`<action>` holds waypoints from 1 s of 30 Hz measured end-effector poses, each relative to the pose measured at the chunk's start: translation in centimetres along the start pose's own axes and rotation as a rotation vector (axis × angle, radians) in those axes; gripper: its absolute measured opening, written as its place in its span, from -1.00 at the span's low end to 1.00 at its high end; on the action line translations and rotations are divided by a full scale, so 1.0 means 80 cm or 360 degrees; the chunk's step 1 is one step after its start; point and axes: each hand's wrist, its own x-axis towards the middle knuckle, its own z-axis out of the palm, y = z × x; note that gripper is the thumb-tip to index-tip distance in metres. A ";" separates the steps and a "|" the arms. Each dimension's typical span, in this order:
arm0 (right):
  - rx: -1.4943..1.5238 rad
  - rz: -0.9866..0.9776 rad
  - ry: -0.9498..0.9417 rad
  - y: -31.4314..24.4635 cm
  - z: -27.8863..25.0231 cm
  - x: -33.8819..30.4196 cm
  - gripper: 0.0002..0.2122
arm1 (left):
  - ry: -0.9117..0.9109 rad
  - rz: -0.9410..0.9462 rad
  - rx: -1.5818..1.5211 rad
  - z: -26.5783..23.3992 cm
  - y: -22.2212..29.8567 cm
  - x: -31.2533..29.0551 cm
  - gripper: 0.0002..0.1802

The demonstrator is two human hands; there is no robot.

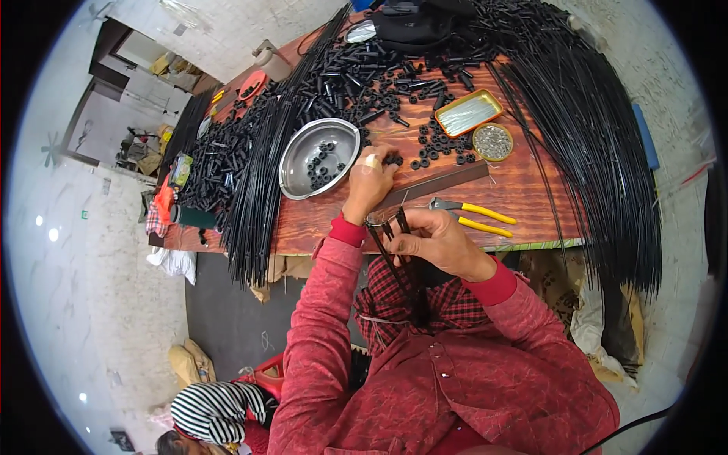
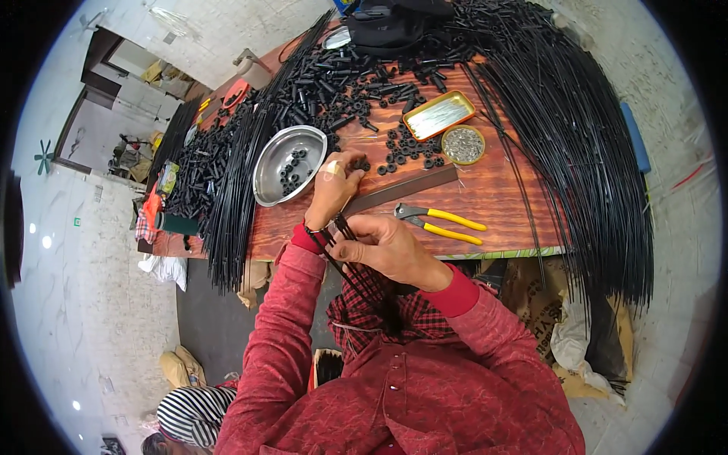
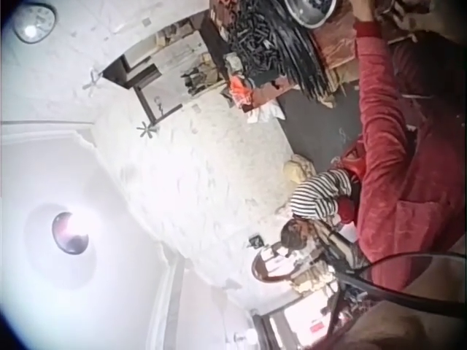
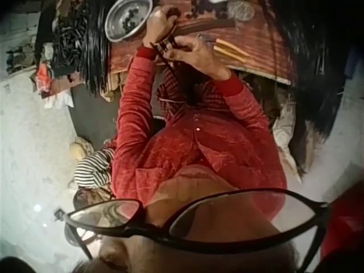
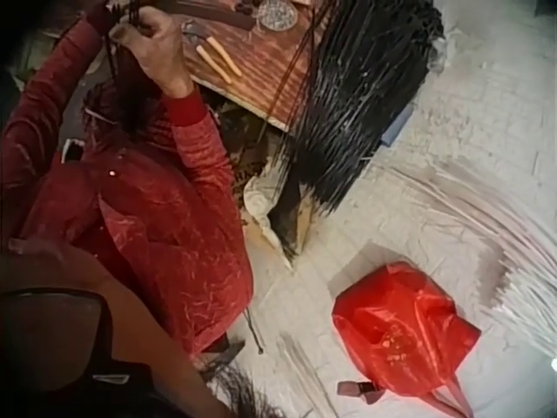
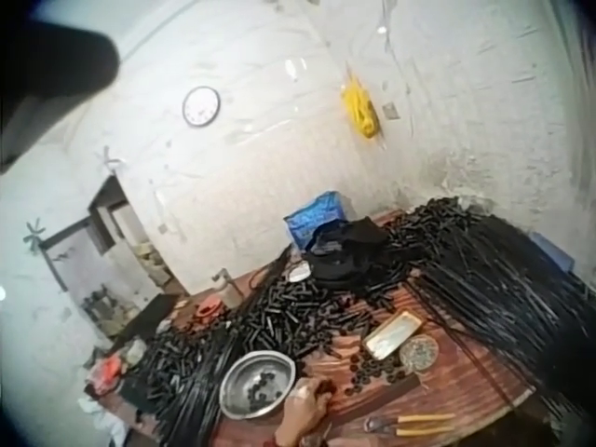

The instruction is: Manually attaching small plastic connectors to bundles of black strips and using pliers to secure or trim them.

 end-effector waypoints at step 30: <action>-0.0080 -0.0030 -0.0095 0.007 0.039 0.013 -0.81 | 0.0165 -0.0894 -0.1739 -0.184 -0.035 -0.086 -0.79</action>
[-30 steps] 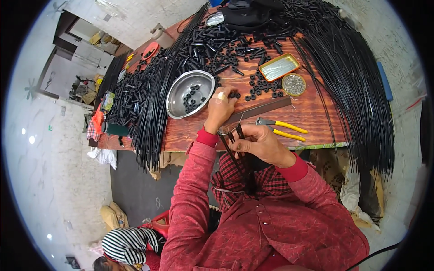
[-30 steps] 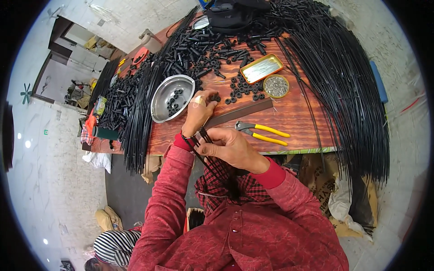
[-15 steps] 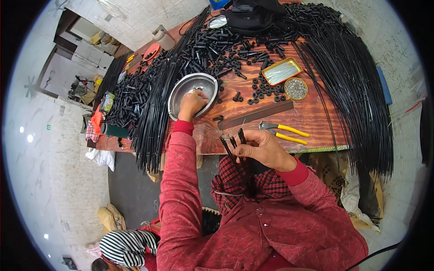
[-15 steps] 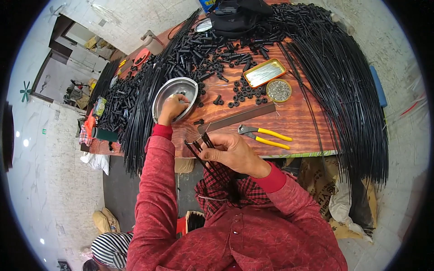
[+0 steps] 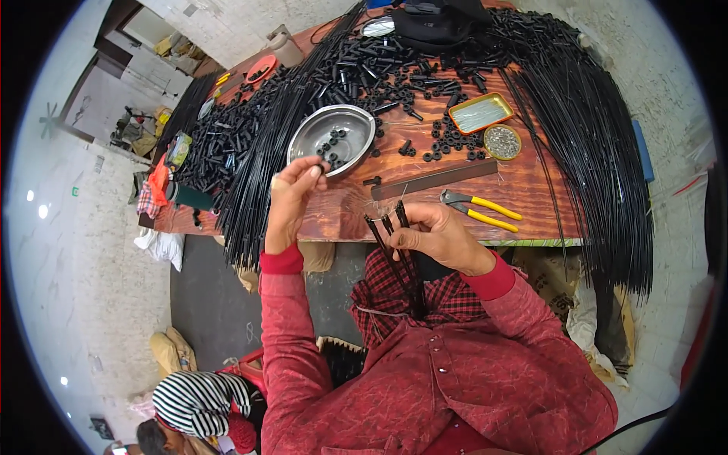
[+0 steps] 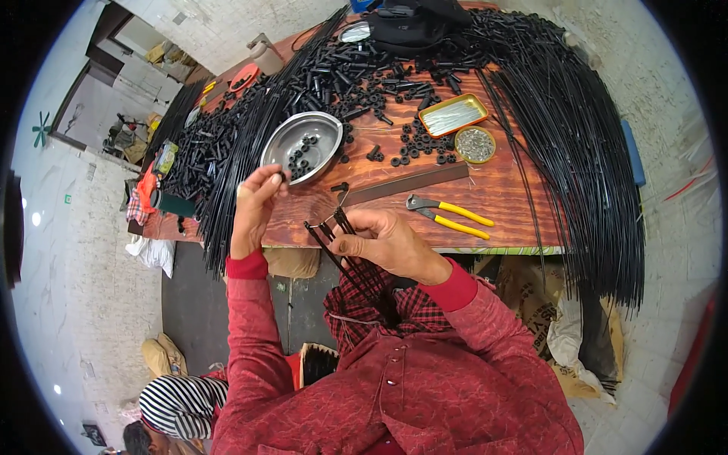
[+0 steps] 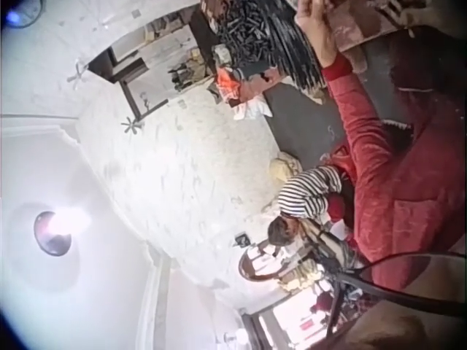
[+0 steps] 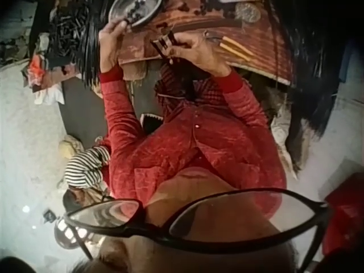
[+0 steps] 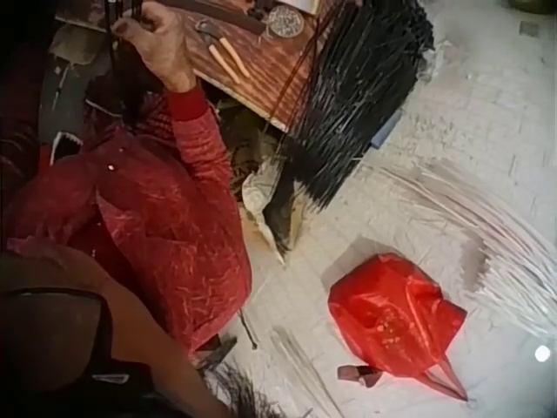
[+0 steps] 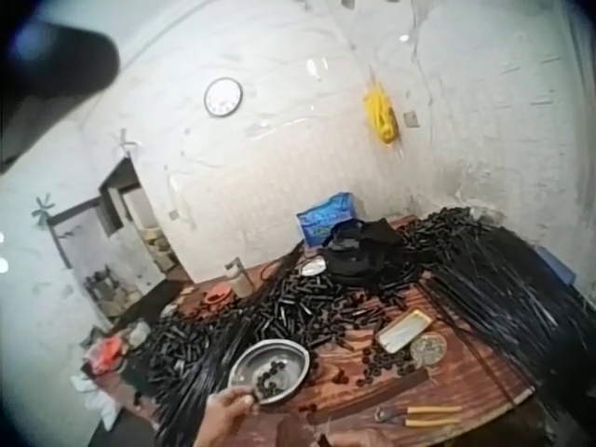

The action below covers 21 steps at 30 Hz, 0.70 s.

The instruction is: Manually attaching small plastic connectors to bundles of black strips and using pliers to secure or trim them.

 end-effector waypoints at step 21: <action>-0.0247 0.0185 -0.0115 0.025 0.065 0.031 -0.82 | -0.0420 -0.0139 -0.0766 0.015 0.059 -0.114 -0.70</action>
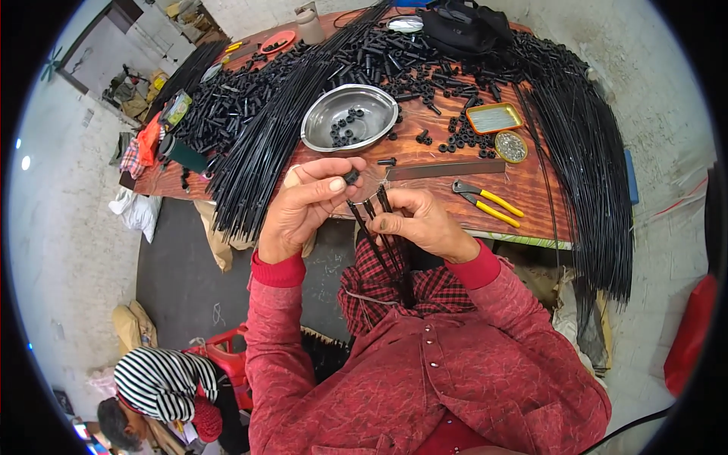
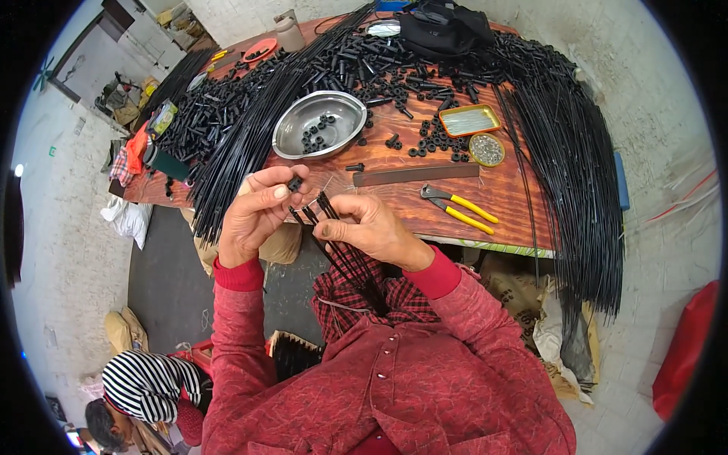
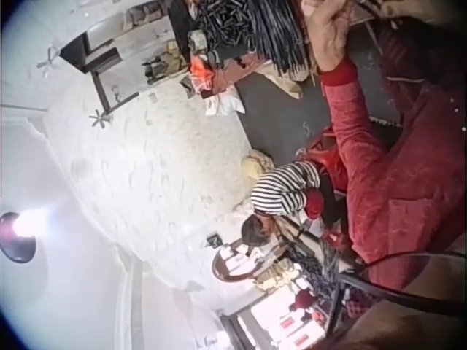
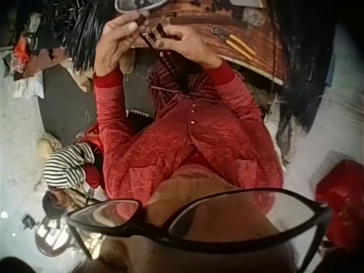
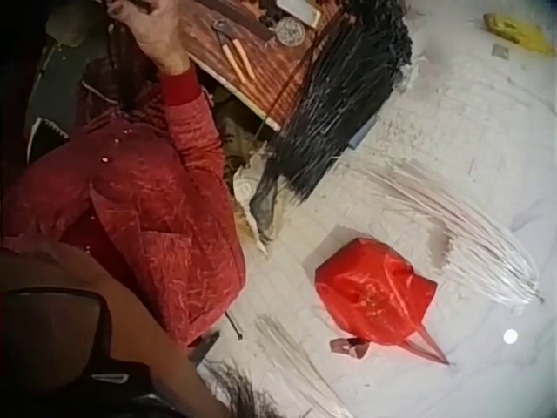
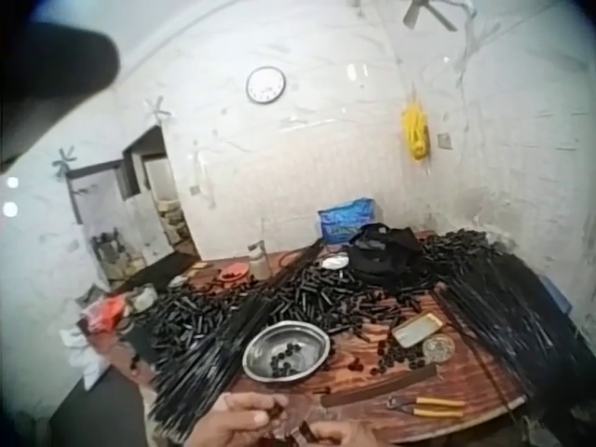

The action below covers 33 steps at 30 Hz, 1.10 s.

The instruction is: Manually attaching small plastic connectors to bundles of black strips and using pliers to secure or trim them.

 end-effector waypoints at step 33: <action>-0.0036 -0.0050 0.0052 0.009 -0.009 -0.003 -0.79 | 0.0054 -0.0159 0.0195 0.030 0.001 -0.001 -0.72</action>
